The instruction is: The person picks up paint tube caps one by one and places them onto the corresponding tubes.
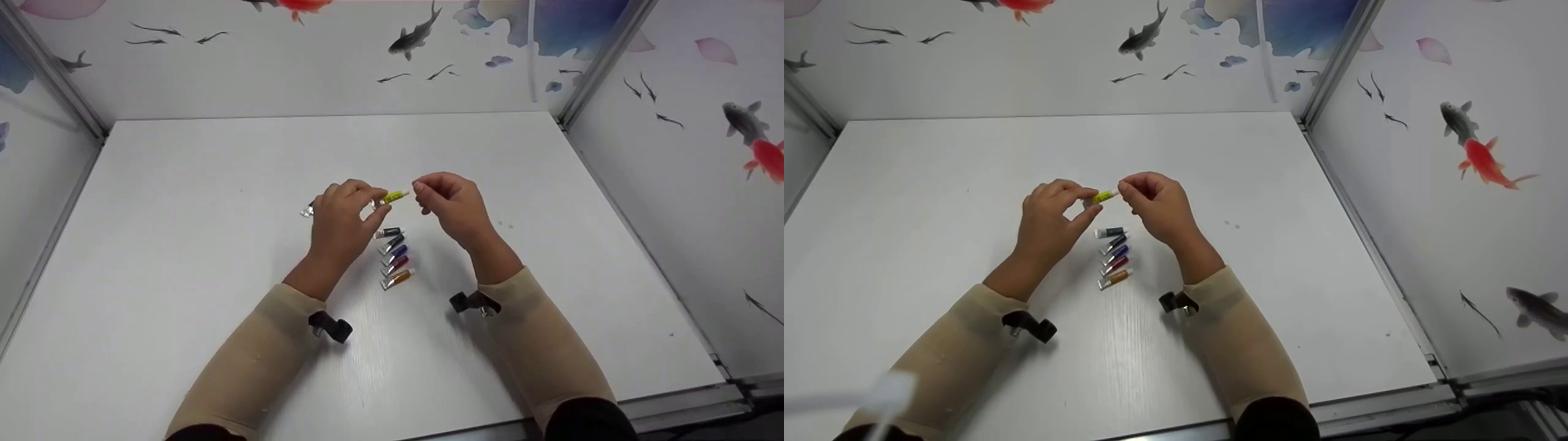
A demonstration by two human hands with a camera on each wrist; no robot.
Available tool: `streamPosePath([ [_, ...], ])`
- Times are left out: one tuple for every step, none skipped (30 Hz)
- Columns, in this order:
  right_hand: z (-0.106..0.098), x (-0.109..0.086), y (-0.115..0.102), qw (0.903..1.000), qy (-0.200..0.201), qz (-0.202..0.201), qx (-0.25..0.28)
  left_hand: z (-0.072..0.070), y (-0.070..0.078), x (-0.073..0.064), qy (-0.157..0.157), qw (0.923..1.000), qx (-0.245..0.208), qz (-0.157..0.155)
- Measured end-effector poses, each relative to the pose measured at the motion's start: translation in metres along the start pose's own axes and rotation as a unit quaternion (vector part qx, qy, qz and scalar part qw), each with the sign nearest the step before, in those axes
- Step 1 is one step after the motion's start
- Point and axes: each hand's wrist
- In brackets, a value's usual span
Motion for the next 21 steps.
streamPosePath([
  [-0.001, 0.000, 0.000, 1.0000, 0.002, 0.000, 0.005, 0.001, -0.001, 0.000, -0.003, 1.0000, 0.002, -0.003],
  [-0.002, 0.000, 0.000, 1.0000, 0.003, 0.001, 0.008, 0.002, -0.002, 0.001, -0.006, 1.0000, 0.004, -0.006],
  [-0.003, 0.000, 0.001, 0.9999, 0.005, 0.001, 0.009, 0.004, -0.004, 0.001, -0.010, 0.9999, 0.006, -0.010],
  [-0.004, 0.000, 0.001, 0.9999, 0.007, 0.002, 0.010, 0.006, -0.005, 0.002, -0.014, 0.9998, 0.008, -0.013],
  [-0.005, 0.000, 0.001, 0.9999, 0.008, 0.003, 0.011, 0.007, -0.007, 0.002, -0.018, 0.9996, 0.010, -0.018],
  [-0.006, 0.000, 0.002, 0.9999, 0.009, 0.003, 0.009, 0.009, -0.009, 0.002, -0.022, 0.9994, 0.012, -0.021],
  [-0.007, 0.000, 0.002, 0.9999, 0.011, 0.004, 0.007, 0.011, -0.010, 0.002, -0.028, 0.9992, 0.015, -0.025],
  [-0.008, 0.000, 0.003, 0.9999, 0.013, 0.005, 0.006, 0.013, -0.012, 0.003, -0.033, 0.9989, 0.017, -0.028],
  [-0.010, 0.000, 0.003, 0.9999, 0.014, 0.007, 0.004, 0.015, -0.013, 0.003, -0.040, 0.9985, 0.019, -0.032],
  [-0.011, -0.001, 0.003, 0.9998, 0.017, 0.008, 0.003, 0.017, -0.015, 0.003, -0.046, 0.9981, 0.022, -0.035],
  [-0.013, -0.001, 0.004, 0.9998, 0.019, 0.010, 0.003, 0.019, -0.017, 0.003, -0.051, 0.9977, 0.025, -0.038],
  [-0.014, -0.001, 0.006, 0.9997, 0.021, 0.012, 0.001, 0.021, -0.018, 0.003, -0.056, 0.9972, 0.027, -0.040],
  [-0.016, 0.000, 0.007, 0.9996, 0.023, 0.014, -0.002, 0.023, -0.019, 0.003, -0.061, 0.9968, 0.030, -0.043],
  [-0.019, 0.000, 0.008, 0.9996, 0.024, 0.015, -0.005, 0.024, -0.020, 0.003, -0.066, 0.9963, 0.032, -0.045],
  [-0.021, 0.000, 0.009, 0.9995, 0.026, 0.017, -0.007, 0.026, -0.021, 0.003, -0.070, 0.9959, 0.034, -0.046],
  [-0.023, 0.001, 0.011, 0.9994, 0.028, 0.019, -0.009, 0.027, -0.022, 0.003, -0.074, 0.9955, 0.036, -0.047],
  [-0.026, 0.001, 0.012, 0.9993, 0.030, 0.021, -0.011, 0.028, -0.022, 0.003, -0.077, 0.9951, 0.038, -0.048],
  [-0.028, 0.001, 0.013, 0.9991, 0.032, 0.022, -0.015, 0.029, -0.023, 0.002, -0.080, 0.9948, 0.039, -0.049],
  [-0.031, 0.002, 0.014, 0.9989, 0.035, 0.024, -0.019, 0.030, -0.023, 0.002, -0.083, 0.9945, 0.040, -0.049],
  [-0.034, 0.002, 0.015, 0.9988, 0.038, 0.024, -0.020, 0.031, -0.023, 0.002, -0.086, 0.9942, 0.042, -0.050],
  [-0.037, 0.002, 0.016, 0.9986, 0.042, 0.025, -0.021, 0.032, -0.023, 0.003, -0.089, 0.9938, 0.043, -0.050],
])
Point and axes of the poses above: each hand's wrist, its own x-axis towards the middle knuckle, its own z-axis out of the palm, y = z × x, and after that the axes turned 11 degrees about y, right-handed
